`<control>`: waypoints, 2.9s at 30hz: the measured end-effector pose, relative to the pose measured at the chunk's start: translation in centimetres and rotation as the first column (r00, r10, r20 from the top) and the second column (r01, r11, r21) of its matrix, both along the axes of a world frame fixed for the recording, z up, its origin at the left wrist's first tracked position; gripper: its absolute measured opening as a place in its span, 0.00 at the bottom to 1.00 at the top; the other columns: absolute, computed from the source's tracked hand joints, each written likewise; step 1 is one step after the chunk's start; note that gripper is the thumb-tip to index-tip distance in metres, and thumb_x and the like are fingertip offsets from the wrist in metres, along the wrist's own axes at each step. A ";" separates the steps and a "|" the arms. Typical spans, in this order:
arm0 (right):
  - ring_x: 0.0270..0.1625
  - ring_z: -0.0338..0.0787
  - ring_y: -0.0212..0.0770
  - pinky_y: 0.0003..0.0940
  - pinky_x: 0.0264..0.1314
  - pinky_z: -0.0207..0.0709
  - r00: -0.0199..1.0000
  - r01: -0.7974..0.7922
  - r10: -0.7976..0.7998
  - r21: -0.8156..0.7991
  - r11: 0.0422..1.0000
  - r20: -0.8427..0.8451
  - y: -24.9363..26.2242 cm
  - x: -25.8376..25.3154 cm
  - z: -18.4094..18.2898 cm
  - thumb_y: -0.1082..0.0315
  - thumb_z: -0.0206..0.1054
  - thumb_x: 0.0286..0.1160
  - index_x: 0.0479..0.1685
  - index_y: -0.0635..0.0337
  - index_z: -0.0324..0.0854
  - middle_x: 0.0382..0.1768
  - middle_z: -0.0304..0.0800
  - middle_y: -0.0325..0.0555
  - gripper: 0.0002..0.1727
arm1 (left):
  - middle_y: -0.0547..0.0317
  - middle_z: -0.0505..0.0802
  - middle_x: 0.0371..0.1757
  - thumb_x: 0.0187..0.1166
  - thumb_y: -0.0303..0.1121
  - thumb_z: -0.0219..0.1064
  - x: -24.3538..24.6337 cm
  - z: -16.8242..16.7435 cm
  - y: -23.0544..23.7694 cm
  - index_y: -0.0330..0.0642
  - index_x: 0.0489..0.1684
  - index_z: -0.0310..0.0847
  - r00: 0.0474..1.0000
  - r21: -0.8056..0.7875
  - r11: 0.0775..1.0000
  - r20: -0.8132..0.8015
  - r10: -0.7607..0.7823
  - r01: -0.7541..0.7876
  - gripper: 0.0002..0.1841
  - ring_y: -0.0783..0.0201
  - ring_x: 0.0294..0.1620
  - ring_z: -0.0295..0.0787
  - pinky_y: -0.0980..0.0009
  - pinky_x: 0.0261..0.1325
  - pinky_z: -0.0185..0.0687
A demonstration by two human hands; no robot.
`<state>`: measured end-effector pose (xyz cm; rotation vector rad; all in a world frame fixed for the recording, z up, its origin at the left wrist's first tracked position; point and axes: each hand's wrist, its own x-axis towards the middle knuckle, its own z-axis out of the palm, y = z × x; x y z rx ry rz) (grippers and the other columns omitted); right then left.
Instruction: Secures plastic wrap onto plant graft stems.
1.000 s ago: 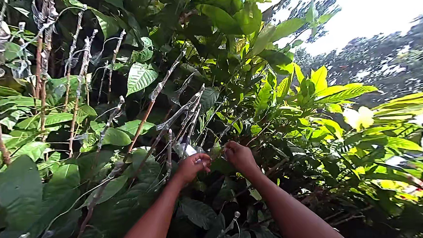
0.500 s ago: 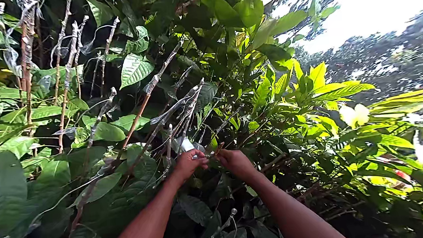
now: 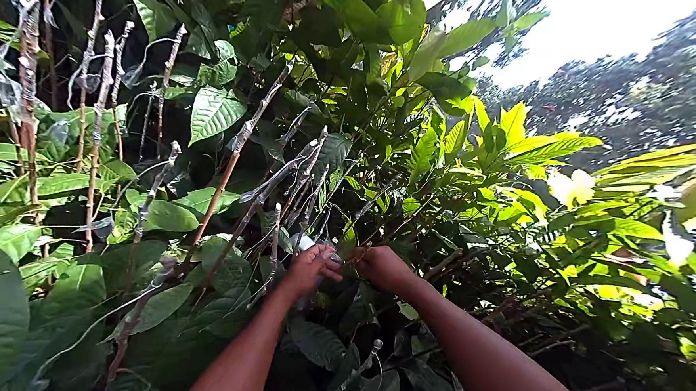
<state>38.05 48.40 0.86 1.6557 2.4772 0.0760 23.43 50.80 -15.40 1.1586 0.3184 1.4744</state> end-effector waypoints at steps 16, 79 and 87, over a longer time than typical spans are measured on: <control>0.43 0.91 0.47 0.48 0.57 0.83 1.000 0.004 -0.007 -0.172 0.985 -0.020 -0.5 -0.6 0.7 0.66 0.55 0.89 0.76 0.57 0.79 0.46 0.92 0.55 0.20 | 0.55 0.95 0.41 0.74 0.22 0.74 -0.3 -0.1 0.0 0.31 0.46 0.82 0.990 0.004 0.990 -0.037 0.138 -0.138 0.08 0.64 0.38 0.96 0.65 0.51 0.94; 0.58 0.88 0.42 0.41 0.58 0.81 0.998 0.063 -0.061 -0.280 0.958 0.017 -2.5 -4.7 6.4 0.68 0.53 0.92 0.79 0.60 0.72 0.71 0.83 0.53 0.20 | 0.47 0.95 0.51 0.80 0.37 0.72 1.2 2.0 -2.3 0.35 0.54 0.89 0.797 0.252 0.955 -0.538 0.275 -0.160 0.15 0.55 0.49 0.95 0.52 0.62 0.89; 0.50 0.86 0.35 0.37 0.50 0.78 0.930 0.279 -0.354 -0.446 0.850 -0.094 -3.2 -1.1 5.6 0.60 0.48 0.95 0.73 0.57 0.77 0.61 0.87 0.45 0.20 | 0.55 0.94 0.41 0.76 0.38 0.70 0.0 0.5 -1.2 0.39 0.44 0.91 0.821 0.377 0.895 -0.414 0.393 -0.238 0.11 0.67 0.33 0.88 0.64 0.46 0.86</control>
